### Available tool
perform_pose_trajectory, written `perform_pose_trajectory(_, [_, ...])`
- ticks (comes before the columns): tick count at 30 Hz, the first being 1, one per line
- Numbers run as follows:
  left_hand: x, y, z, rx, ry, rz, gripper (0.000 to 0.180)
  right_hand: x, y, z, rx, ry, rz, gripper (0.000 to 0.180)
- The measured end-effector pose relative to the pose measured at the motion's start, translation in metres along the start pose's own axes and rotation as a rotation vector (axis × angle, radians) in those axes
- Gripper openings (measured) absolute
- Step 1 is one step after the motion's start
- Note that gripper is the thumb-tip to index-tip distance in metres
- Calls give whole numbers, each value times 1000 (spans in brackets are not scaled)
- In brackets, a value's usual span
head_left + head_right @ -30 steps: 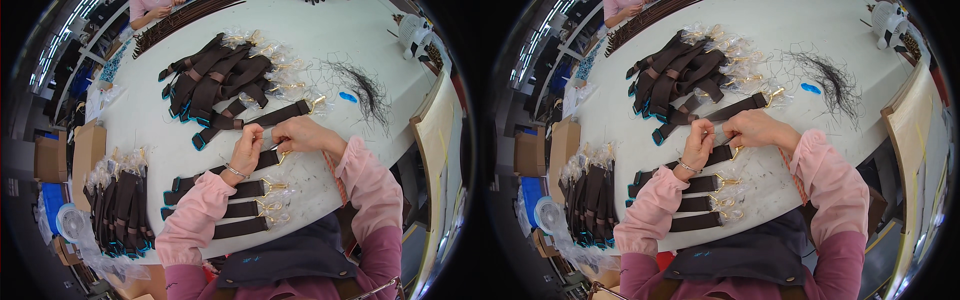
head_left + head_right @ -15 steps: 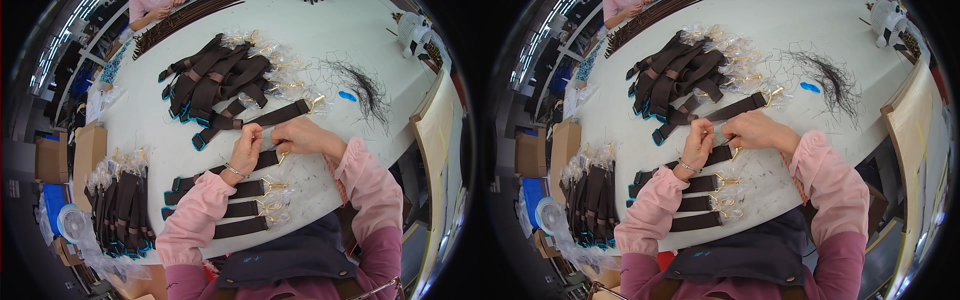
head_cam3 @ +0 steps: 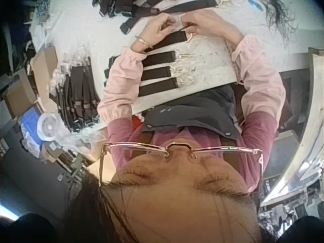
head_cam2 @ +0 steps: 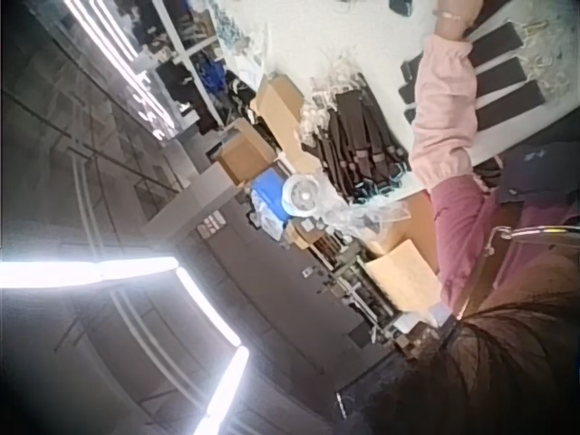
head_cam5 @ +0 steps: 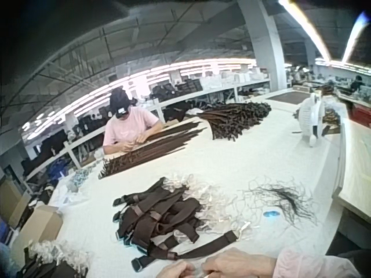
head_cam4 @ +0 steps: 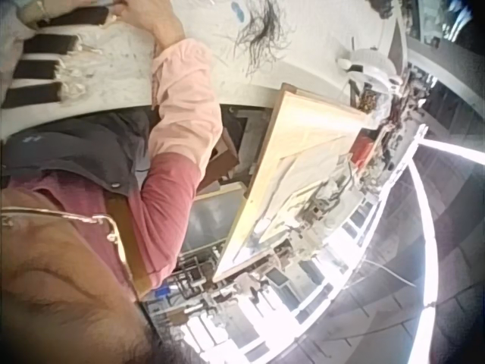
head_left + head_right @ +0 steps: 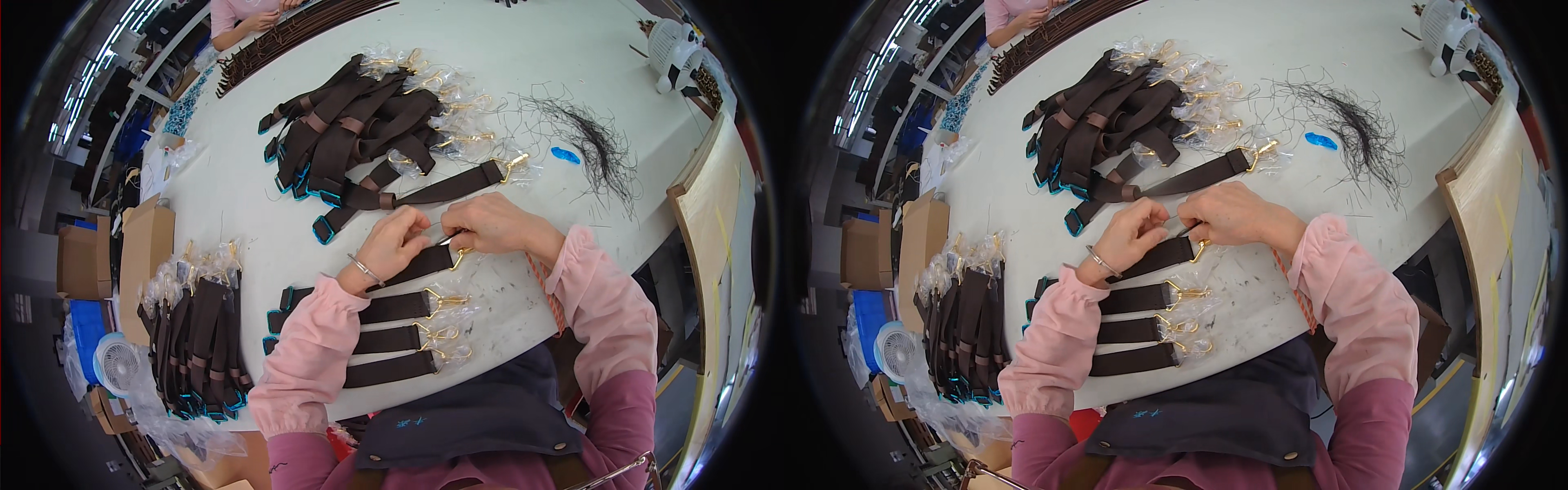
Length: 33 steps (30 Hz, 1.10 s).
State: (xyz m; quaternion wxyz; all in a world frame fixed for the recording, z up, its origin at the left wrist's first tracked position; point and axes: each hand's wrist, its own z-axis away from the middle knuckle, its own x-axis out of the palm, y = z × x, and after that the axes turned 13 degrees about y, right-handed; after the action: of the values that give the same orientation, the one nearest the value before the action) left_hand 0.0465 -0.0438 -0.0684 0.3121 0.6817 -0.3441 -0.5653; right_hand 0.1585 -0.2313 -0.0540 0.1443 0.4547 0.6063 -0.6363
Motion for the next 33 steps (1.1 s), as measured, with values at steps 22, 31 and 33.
perform_pose_trajectory(22, [10,-11,14,318,10,-286,6,5,-9,-3,-16,-20,20,17])
perform_pose_trajectory(31, [10,-13,11,287,30,-254,5,7,-6,3,8,5,-1,18])
perform_pose_trajectory(33, [6,-4,5,79,9,-200,7,2,-13,9,-18,110,45,21])
